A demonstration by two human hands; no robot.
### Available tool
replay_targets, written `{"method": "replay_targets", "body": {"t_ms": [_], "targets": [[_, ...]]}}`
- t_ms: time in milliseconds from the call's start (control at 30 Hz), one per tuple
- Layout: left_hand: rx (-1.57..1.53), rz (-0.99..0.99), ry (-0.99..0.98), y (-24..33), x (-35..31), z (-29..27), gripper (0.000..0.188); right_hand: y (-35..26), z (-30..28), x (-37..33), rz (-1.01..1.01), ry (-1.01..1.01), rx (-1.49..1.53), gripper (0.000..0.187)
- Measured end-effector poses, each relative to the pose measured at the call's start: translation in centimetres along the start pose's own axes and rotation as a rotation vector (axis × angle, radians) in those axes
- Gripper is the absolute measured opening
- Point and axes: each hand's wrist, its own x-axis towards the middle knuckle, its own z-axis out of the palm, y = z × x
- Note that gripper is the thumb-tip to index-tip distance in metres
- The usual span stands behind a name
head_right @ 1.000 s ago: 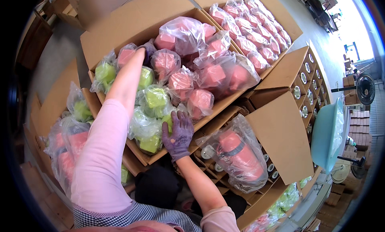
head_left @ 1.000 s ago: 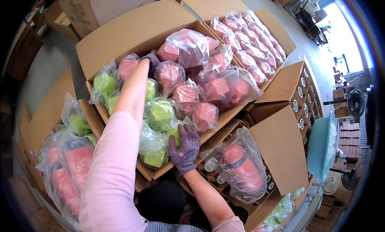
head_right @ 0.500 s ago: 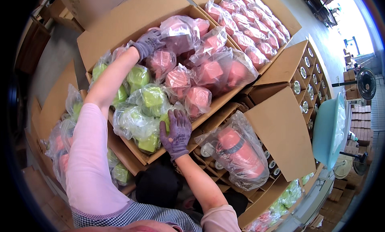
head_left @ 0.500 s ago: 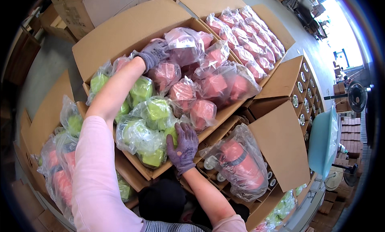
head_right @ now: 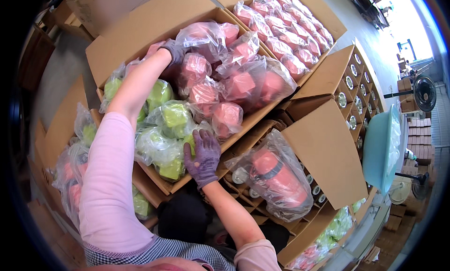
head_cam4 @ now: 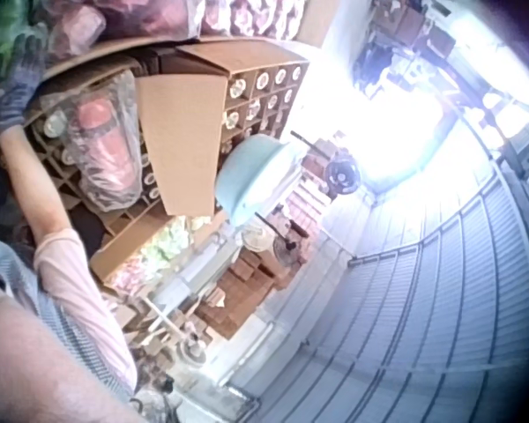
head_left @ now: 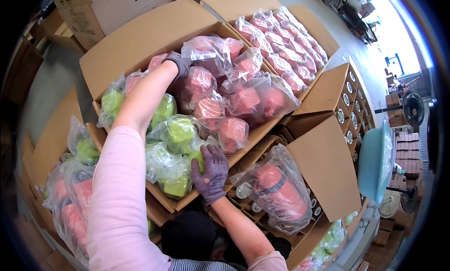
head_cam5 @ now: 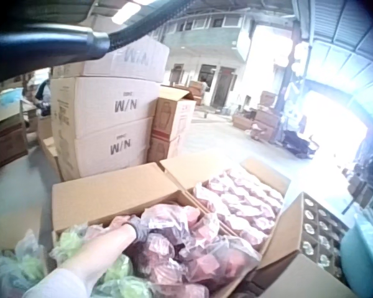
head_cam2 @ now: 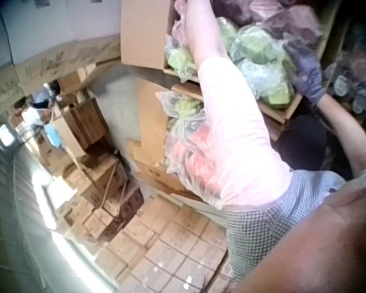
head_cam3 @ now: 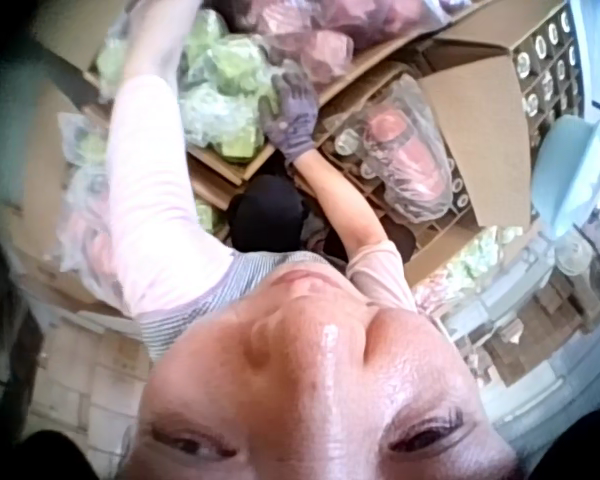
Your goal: The person repeatedly picks up pink water bottles from a cardboard box, removes the lids, inserts a stainless steel inner bottle, and screws the lids back on. The assembled bottles are placed back into the box among other packaged items.
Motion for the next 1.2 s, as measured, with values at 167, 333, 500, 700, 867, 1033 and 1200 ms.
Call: {"method": "replay_targets", "body": {"t_ms": [167, 333, 500, 700, 867, 1033, 1200], "targets": [[-0.037, -0.242, 0.298, -1.0, 7.3, 5.8, 0.047, -0.3, 0.1, 0.0, -0.008, -0.02, 0.027, 0.047], [0.207, -0.264, 0.34, 2.9, 10.2, 7.2, 0.048, 0.3, 0.0, 0.0, 0.043, 0.009, -0.018, 0.046], [-0.302, -0.389, 0.636, -6.3, 13.3, 12.0, 0.038, -0.9, 0.3, 0.3, -0.067, -0.047, 0.09, 0.047], [-0.201, -0.381, 0.554, 0.1, 13.2, 6.9, 0.036, -0.2, -0.5, 0.5, -0.015, -0.03, 0.036, 0.048], [-0.133, -0.428, 0.48, -0.4, 11.8, 6.4, 0.034, -0.1, -0.1, 0.3, -0.004, -0.024, 0.061, 0.046], [-0.082, -0.423, 0.392, -0.1, 9.2, 3.7, 0.033, -0.2, -0.3, 0.0, 0.018, -0.022, 0.052, 0.047], [0.081, -0.413, 0.366, -0.3, 3.5, -2.5, 0.033, 0.2, 0.0, 0.3, -0.008, -0.042, 0.032, 0.051]]}}
